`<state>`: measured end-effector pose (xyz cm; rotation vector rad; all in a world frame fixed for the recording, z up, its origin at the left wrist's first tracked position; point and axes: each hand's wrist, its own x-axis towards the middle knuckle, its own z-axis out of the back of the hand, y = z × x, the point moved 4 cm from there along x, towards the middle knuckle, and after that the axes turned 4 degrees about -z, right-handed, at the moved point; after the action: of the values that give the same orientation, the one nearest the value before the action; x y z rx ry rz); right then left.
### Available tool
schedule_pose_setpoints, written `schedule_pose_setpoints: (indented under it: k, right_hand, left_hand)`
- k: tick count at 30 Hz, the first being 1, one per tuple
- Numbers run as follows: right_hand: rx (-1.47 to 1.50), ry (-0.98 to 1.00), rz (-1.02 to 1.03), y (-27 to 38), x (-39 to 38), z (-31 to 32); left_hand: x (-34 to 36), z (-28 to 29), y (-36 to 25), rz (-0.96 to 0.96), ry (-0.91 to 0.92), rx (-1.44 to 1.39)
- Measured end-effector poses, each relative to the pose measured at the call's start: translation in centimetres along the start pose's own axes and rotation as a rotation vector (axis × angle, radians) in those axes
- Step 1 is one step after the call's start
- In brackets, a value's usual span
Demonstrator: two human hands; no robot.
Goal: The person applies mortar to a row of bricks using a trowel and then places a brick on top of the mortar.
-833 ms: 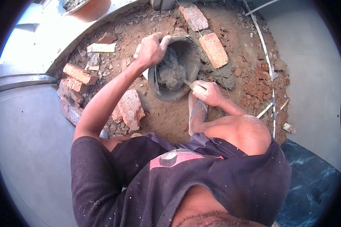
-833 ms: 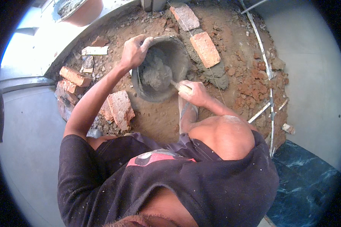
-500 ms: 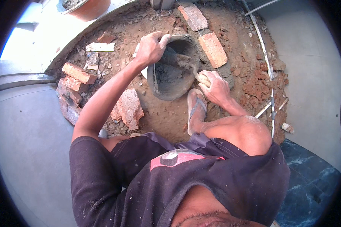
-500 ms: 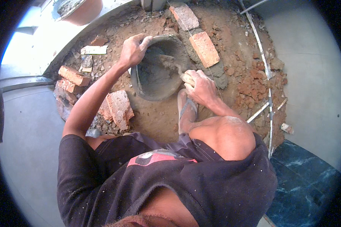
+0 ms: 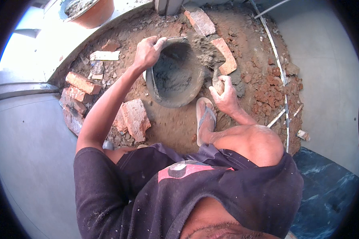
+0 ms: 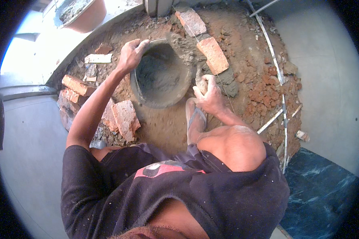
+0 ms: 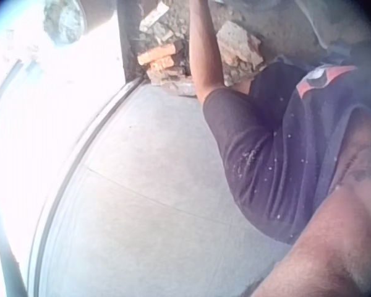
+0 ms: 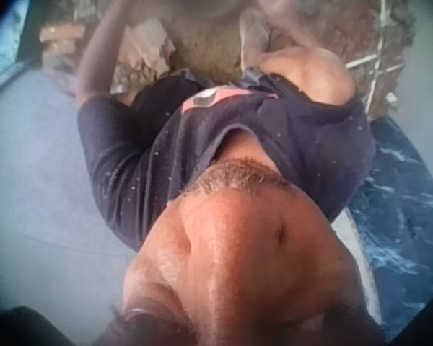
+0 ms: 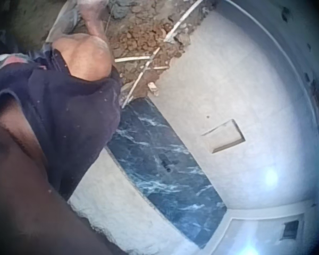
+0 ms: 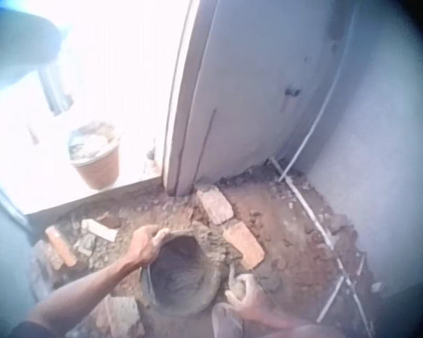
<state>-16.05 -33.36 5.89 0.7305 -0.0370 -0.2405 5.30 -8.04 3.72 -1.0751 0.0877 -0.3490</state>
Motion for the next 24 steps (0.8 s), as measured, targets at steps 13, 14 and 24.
schedule_pose_setpoints:
  k: [13,14,24]
  right_hand:
    - [-0.065,0.0,0.048,0.0,0.8,-2.6]
    - [-0.089,0.082,0.022,-1.8,1.5,-3.4]
    - [-0.272,0.115,0.094,-4.1,2.6,-3.6]
  left_hand:
    - [0.0,0.1,1.1,0.011,0.0,0.05]
    - [0.0,-0.2,1.2,0.013,-0.001,0.053]
    - [0.1,-0.3,1.2,-0.01,-0.026,0.051]
